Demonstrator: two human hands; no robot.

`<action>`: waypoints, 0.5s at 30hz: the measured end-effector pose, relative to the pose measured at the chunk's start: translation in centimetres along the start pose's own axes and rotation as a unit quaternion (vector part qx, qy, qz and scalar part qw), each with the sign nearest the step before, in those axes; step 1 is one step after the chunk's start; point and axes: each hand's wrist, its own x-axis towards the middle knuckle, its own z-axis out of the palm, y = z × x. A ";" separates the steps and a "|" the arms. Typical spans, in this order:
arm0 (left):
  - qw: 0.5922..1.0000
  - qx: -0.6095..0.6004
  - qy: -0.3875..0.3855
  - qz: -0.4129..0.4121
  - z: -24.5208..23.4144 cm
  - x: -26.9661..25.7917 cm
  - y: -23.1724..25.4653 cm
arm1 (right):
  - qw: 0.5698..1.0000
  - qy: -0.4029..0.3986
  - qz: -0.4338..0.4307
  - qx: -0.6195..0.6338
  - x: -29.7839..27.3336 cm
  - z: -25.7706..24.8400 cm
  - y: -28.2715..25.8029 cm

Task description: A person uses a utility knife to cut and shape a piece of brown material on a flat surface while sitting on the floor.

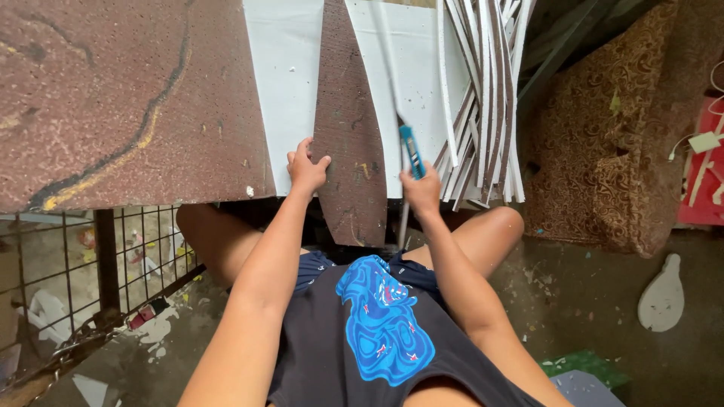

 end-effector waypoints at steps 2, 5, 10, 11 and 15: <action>1.000 0.005 -0.007 0.013 -0.6 -0.4 0.1 | 0.996 0.053 -0.053 -0.039 2.1 -1.5 -1.3; 0.999 0.018 -0.018 0.030 -1.0 -0.5 0.3 | 0.976 0.115 -0.141 -0.121 6.4 -3.7 -1.7; 0.999 0.027 -0.028 0.028 -1.2 -0.1 0.3 | 0.958 0.107 -0.155 -0.217 9.5 -4.2 -1.1; 0.999 0.026 -0.036 0.023 -1.4 -0.2 0.4 | 0.956 0.106 -0.142 -0.234 9.6 -4.1 -0.6; 0.998 0.036 -0.048 0.027 -1.3 -0.1 0.4 | 0.958 0.090 -0.132 -0.240 9.0 -4.2 0.4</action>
